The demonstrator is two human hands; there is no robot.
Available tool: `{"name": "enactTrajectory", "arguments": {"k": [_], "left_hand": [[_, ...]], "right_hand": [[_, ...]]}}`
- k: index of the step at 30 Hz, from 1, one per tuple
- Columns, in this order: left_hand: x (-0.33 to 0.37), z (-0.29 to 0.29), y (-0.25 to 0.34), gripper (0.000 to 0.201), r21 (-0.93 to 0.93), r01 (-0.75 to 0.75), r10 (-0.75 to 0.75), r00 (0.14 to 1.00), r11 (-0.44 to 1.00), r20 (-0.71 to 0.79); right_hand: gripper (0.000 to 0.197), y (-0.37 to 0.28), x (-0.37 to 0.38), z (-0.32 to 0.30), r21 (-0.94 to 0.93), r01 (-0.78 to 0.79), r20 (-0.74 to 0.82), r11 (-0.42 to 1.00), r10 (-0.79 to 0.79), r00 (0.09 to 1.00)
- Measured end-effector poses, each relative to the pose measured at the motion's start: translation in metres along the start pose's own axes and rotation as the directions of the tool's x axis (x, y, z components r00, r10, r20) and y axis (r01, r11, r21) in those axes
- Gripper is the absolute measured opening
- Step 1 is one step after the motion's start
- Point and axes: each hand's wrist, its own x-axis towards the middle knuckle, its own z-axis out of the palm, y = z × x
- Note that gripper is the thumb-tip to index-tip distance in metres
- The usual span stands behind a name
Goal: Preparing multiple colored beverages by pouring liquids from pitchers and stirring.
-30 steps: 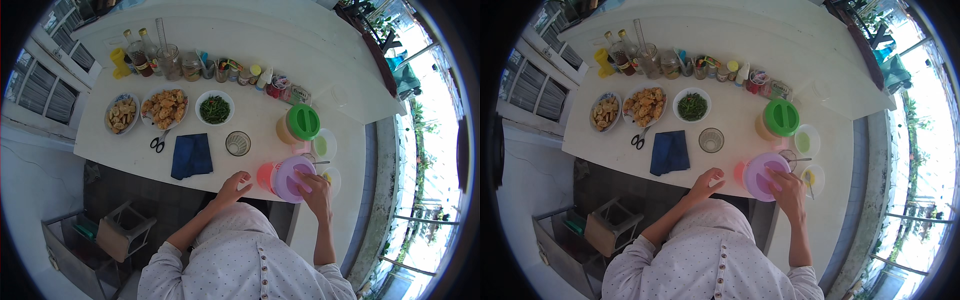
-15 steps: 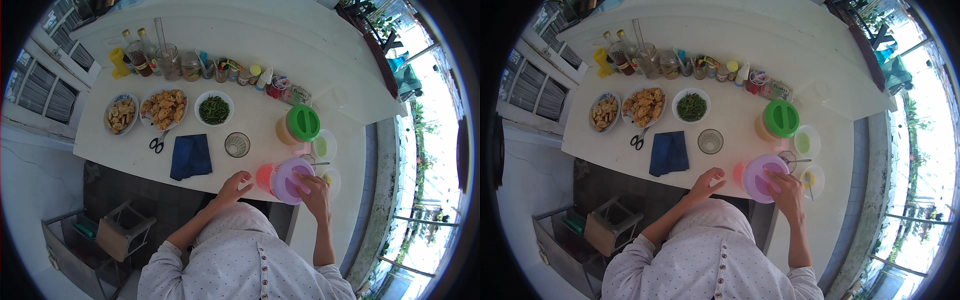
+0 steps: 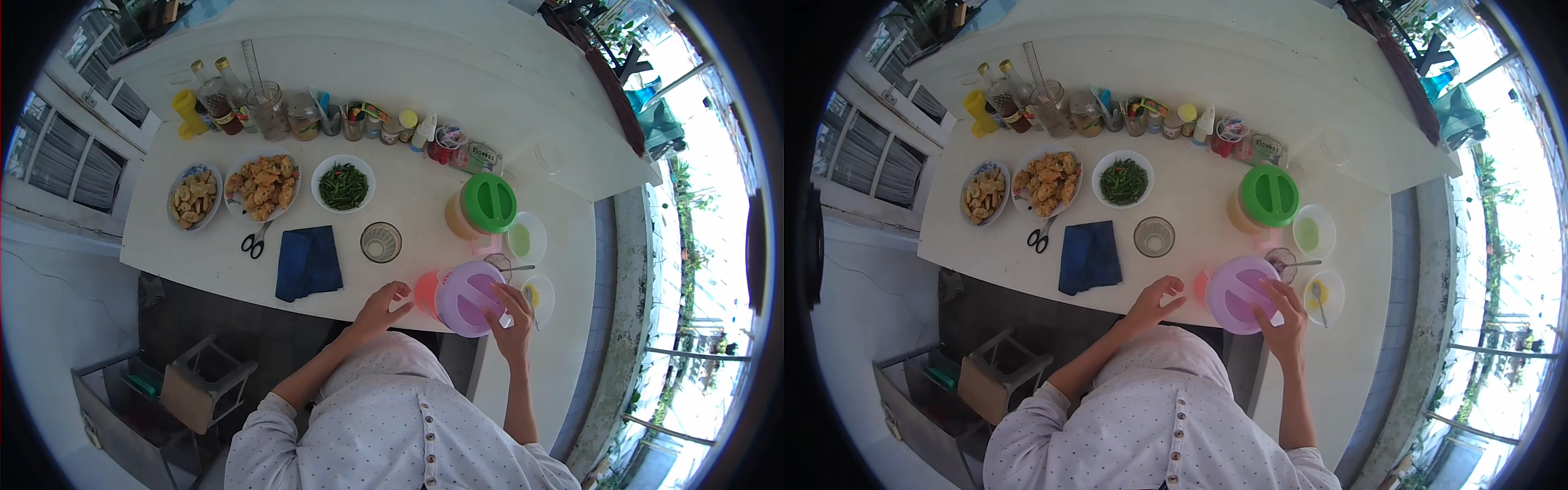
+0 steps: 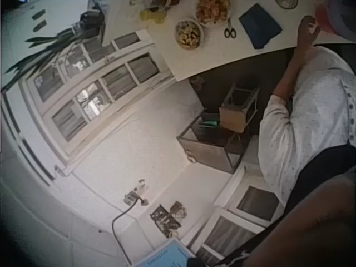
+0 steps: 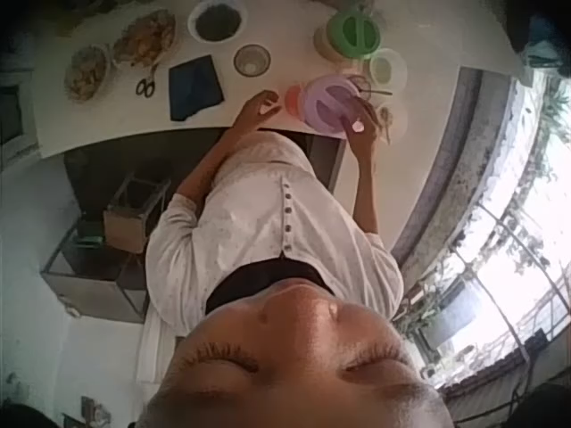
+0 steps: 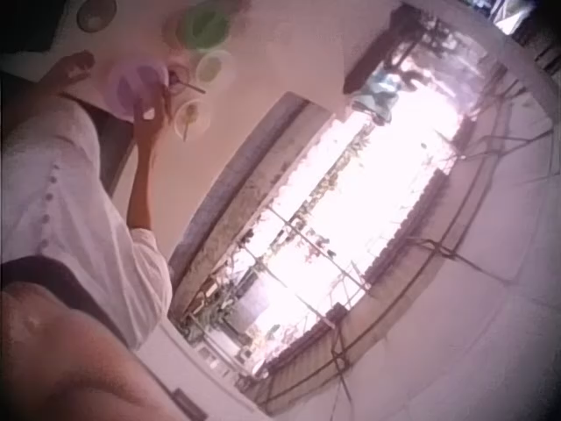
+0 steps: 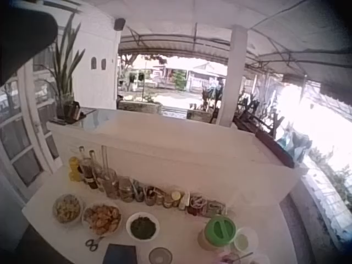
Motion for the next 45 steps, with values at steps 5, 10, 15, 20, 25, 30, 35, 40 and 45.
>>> {"name": "enactTrajectory", "arguments": {"k": [5, 10, 15, 20, 25, 30, 35, 40, 45], "left_hand": [[0.007, -0.003, 0.002, 0.031, 0.03, 0.026, -0.027, 0.999, 0.999, 0.029], [0.021, 0.009, -0.012, 0.032, 0.032, -0.034, 0.032, 0.997, 0.999, 0.065], [0.042, 0.027, -0.009, 0.042, -0.216, -0.048, 0.066, 0.995, 0.975, 0.077], [0.064, 0.043, -0.026, 0.066, -0.344, -0.172, 0.256, 0.942, 0.923, 0.218], [0.062, 0.046, -0.016, 0.095, -0.447, -0.201, 0.338, 0.907, 0.872, 0.251], [0.063, 0.042, -0.005, 0.085, -0.4, -0.368, 0.483, 0.843, 0.839, 0.237], [0.036, 0.026, -0.002, 0.096, -0.425, -0.23, 0.36, 0.896, 0.876, 0.258], [0.022, 0.015, -0.005, 0.101, -0.408, -0.201, 0.328, 0.905, 0.891, 0.27], [0.023, 0.005, -0.007, 0.096, -0.43, -0.181, 0.327, 0.898, 0.884, 0.294]], "right_hand": [[0.026, 0.07, -0.021, -0.001, 0.107, -0.191, -0.216, 0.976, 0.21, 0.954], [0.031, 0.148, -0.047, 0.008, 0.461, -0.525, 0.419, 0.716, 0.346, 0.839], [0.042, 0.144, -0.048, 0.026, 0.55, -0.498, 0.363, 0.671, 0.345, 0.866], [0.051, 0.154, -0.076, 0.061, 0.774, -0.409, 0.215, 0.484, 0.406, 0.888], [0.043, 0.134, -0.073, 0.048, 0.712, -0.506, 0.377, 0.488, 0.343, 0.861], [0.027, 0.124, -0.087, 0.068, 0.909, -0.313, 0.163, 0.275, 0.457, 0.875], [0.027, 0.094, -0.073, 0.065, 0.915, -0.312, 0.146, 0.257, 0.509, 0.848], [0.026, 0.069, -0.059, 0.061, 0.871, -0.397, 0.194, 0.289, 0.541, 0.819], [0.042, 0.041, -0.037, 0.055, 0.794, -0.436, 0.19, 0.423, 0.508, 0.84]]}}
